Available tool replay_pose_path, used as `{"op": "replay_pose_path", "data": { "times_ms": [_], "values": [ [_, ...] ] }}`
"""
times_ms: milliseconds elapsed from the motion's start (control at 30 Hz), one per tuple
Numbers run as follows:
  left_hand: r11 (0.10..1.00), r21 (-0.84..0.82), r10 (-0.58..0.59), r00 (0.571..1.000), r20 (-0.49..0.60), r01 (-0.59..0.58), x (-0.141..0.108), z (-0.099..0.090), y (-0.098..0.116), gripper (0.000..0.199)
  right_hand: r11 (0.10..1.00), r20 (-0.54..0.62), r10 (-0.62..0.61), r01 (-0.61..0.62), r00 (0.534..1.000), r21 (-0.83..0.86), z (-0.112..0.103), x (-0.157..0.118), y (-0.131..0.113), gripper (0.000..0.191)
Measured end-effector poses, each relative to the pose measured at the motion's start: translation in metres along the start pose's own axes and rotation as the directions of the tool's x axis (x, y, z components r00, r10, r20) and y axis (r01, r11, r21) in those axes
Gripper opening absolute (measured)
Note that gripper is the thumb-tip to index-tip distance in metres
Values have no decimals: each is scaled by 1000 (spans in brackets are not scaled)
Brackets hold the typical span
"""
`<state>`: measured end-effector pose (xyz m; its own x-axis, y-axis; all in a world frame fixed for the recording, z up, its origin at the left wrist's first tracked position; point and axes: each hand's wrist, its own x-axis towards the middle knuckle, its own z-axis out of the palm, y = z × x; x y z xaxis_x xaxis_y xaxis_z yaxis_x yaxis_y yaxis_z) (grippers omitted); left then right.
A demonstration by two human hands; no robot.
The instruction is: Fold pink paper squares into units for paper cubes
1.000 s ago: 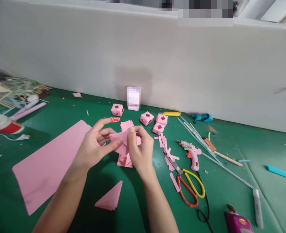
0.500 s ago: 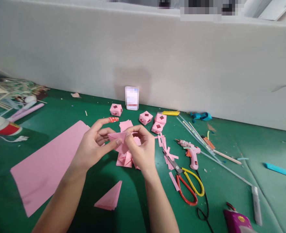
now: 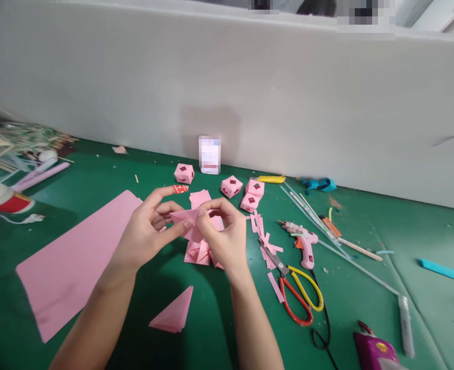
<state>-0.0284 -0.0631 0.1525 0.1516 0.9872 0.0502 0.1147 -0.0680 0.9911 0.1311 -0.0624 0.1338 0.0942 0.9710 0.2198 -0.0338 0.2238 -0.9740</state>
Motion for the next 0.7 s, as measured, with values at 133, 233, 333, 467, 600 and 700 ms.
{"op": "replay_pose_path", "data": {
  "times_ms": [133,233,333,467,600,700],
  "values": [
    [1000,-2,-10,1000,-4,10,0,-1,0,53,1000,4,10,-10,1000,16,1,1,0,8],
    [1000,-24,-7,1000,-9,7,0,-1,0,52,1000,10,5,-5,1000,20,1,1,1,9],
    [999,-41,-5,1000,-14,4,0,-1,0,52,1000,21,-6,6,1000,13,0,0,1,10],
    [999,-40,-8,1000,-4,8,0,0,0,51,1000,20,-6,6,1000,15,1,-1,2,10],
    [999,-43,-8,1000,-15,7,0,0,0,52,999,-3,15,-15,1000,30,3,0,1,12],
    [997,-76,-25,998,-54,21,1,0,0,53,998,13,57,-58,998,33,1,2,0,14]
  ]
}}
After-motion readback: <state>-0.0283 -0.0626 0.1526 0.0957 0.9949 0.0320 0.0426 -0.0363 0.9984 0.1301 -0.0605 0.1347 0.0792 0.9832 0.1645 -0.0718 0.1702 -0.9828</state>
